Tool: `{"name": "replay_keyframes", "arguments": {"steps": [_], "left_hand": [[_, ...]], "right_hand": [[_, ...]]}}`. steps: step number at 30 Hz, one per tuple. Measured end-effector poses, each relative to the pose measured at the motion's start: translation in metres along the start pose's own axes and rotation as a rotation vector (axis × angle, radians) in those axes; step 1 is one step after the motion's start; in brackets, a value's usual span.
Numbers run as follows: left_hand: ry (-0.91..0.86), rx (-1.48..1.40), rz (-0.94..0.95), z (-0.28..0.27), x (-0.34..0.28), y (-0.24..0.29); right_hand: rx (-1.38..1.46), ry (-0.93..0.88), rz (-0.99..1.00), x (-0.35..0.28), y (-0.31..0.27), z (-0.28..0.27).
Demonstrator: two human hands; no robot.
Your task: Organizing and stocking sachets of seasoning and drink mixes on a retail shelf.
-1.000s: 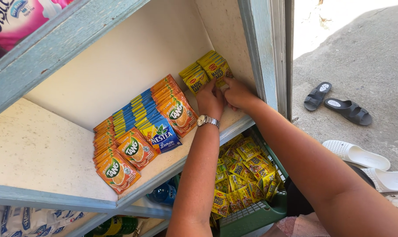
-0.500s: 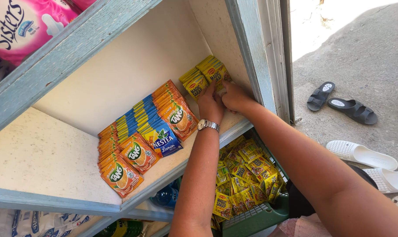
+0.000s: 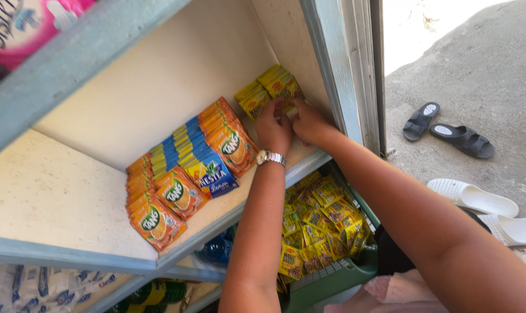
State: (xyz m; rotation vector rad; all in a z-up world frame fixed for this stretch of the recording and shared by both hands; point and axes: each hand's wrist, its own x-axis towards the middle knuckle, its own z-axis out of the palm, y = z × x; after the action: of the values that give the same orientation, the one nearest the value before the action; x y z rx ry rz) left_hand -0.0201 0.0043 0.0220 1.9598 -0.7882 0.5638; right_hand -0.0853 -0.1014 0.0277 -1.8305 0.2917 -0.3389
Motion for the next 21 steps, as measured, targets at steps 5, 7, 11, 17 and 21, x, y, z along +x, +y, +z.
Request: {"name": "replay_keyframes", "arguments": {"steps": [5,7,11,17,21], "left_hand": [[0.045,0.012,0.124,-0.026,-0.020,0.018],[0.054,-0.067,0.110,-0.045,-0.032,0.035],[-0.012,-0.109,0.110,-0.081,-0.074,0.056],[-0.240,-0.151,0.084,-0.137,-0.150,0.069],[-0.470,-0.141,0.047,-0.153,-0.183,0.049]], "right_hand": [[-0.014,-0.005,-0.255,0.007,0.032,0.004],[-0.042,0.079,-0.484,0.007,0.032,0.004],[-0.097,0.079,-0.632,-0.015,0.020,-0.002],[-0.159,0.044,-0.750,-0.045,0.001,0.000],[-0.195,-0.029,-0.822,-0.064,-0.010,0.001]]}}
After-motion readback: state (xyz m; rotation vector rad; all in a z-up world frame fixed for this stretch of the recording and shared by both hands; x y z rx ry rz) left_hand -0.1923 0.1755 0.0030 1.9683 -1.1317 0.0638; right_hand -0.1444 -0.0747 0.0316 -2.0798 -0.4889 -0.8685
